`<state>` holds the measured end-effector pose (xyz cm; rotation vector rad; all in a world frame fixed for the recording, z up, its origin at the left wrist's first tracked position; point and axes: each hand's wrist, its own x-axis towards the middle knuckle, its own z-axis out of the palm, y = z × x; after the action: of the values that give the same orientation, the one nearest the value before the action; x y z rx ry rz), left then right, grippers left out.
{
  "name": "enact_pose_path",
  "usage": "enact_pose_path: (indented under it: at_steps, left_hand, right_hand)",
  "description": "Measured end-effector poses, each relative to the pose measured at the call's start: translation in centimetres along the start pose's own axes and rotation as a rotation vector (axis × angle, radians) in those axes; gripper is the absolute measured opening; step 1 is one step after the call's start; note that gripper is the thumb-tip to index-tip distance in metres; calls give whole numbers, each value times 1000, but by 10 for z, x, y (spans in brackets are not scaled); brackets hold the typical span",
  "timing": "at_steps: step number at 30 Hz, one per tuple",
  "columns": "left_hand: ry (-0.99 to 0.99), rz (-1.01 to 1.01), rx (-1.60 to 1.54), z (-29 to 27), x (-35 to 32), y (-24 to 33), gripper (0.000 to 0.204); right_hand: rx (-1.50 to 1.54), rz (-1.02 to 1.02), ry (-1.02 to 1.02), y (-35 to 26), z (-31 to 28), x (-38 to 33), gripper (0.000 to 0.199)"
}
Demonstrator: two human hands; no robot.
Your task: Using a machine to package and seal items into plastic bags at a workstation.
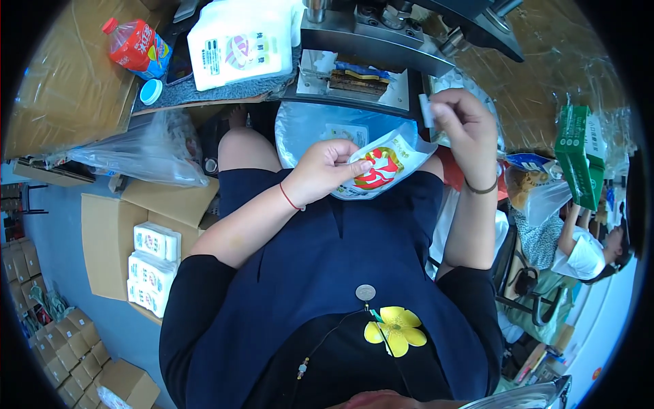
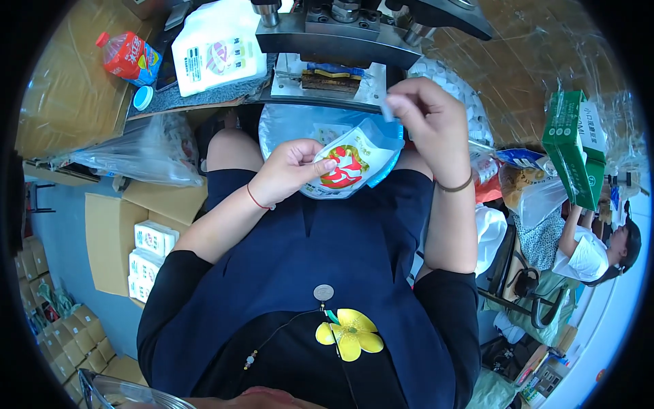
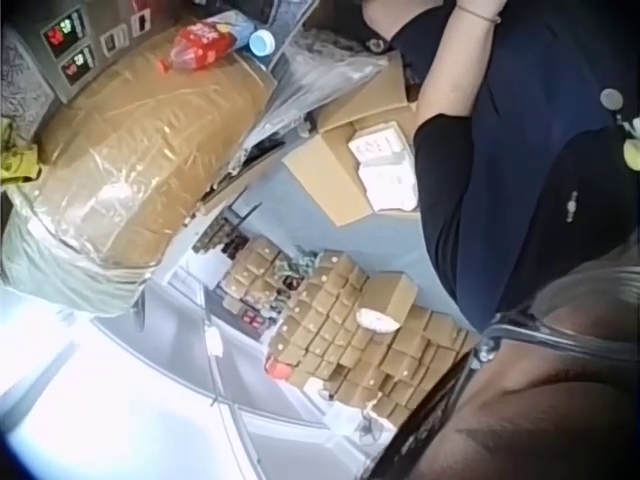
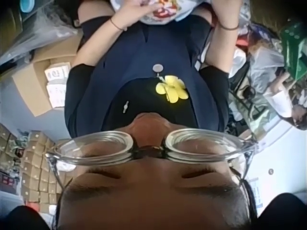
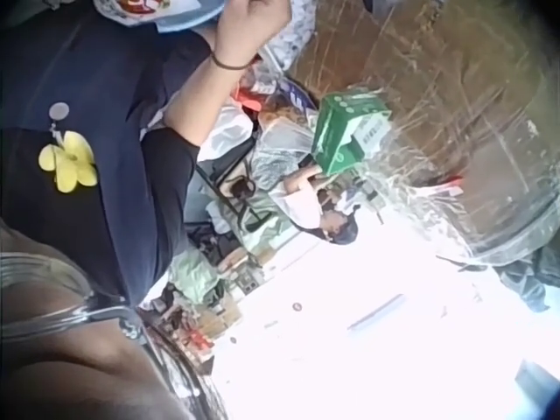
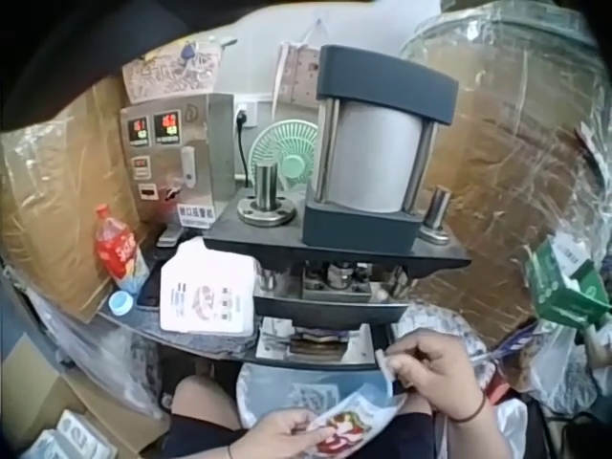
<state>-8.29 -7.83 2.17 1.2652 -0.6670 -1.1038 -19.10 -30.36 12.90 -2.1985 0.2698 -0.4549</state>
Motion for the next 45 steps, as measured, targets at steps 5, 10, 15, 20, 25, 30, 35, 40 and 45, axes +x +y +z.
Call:
enact_pose_path:
  at_steps: [5, 10, 15, 20, 25, 30, 35, 40, 45]
  left_hand:
    - [-29, -46, -131, 8, -3, 5, 27]
    - [-166, -88, -192, 11, -1, 6, 26]
    - [-80, -158, -346, -2, 2, -2, 29]
    - [77, -45, -439, -22, 20, 9, 35]
    - [104, -117, -502, -36, 34, 18, 32]
    - [584, 250, 327, -79, 45, -8, 54]
    - [765, 354, 1765, -142, 21, 29, 66]
    - [628, 399, 1288, -136, -12, 22, 27]
    - [453, 246, 428, -80, -15, 39, 17]
  right_hand:
    - [-272, -208, -150, 0, 0, -1, 19]
    - [-275, -213, -323, -1, -7, 6, 20]
    - [-907, 50, -9, 75, -31, 24, 29]
    - [-842, 80, -29, 119, -31, 14, 24]
    - [-806, 53, 35, 124, -24, 16, 25]
    - [-743, 113, 143, 132, -17, 11, 23]
    - [-738, -53, 288, 109, -23, -1, 25]
    - [-348, -5, 273, 61, 5, -16, 23]
    - [-186, -337, -207, 14, 47, 2, 15]
